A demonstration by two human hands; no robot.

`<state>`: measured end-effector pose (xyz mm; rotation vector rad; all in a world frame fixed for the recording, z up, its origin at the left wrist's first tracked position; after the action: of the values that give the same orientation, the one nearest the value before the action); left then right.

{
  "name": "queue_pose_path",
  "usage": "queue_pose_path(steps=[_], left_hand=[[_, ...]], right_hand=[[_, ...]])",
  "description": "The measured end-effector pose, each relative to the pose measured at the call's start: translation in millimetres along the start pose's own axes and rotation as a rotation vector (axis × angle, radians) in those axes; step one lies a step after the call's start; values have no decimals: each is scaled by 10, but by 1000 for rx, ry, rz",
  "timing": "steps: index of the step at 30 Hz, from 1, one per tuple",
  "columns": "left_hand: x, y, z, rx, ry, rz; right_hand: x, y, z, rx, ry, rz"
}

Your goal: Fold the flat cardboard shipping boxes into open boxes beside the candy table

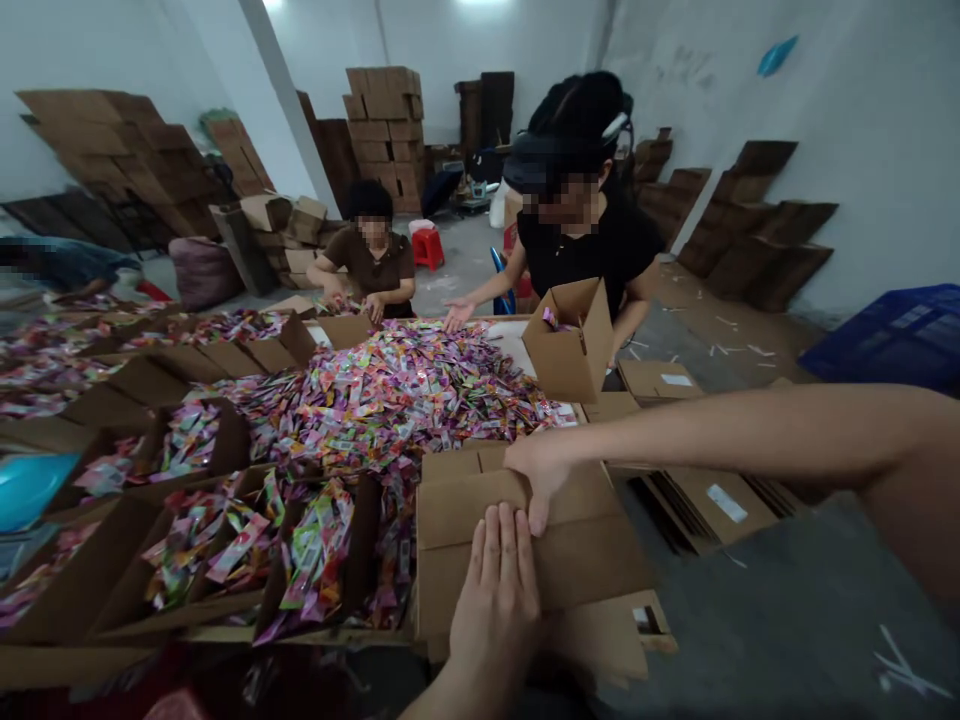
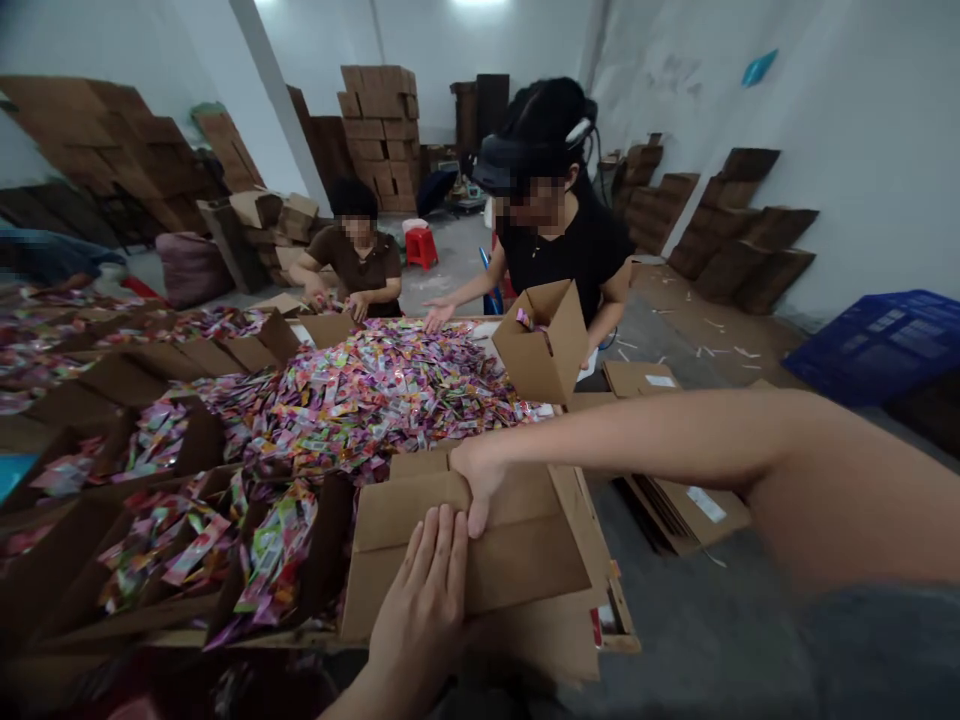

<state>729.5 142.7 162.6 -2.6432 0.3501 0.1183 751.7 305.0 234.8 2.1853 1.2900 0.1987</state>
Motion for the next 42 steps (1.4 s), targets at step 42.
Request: queue_pose_path(steps=[42], left_hand=[[-524,-279,-3,-746,348,-63]], right_hand=[[-202,567,899,438,-58,-33]])
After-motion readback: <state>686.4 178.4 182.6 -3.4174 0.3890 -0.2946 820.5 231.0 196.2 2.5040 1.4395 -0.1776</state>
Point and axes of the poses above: each hand's wrist, its own y-axis away from the middle knuckle, its own z-axis out of the palm, x = y × z, the point moved 3 cm from there along -y, towards the middle knuckle, and after that the axes turned 7 degrees about y, right-handed, at the moved point
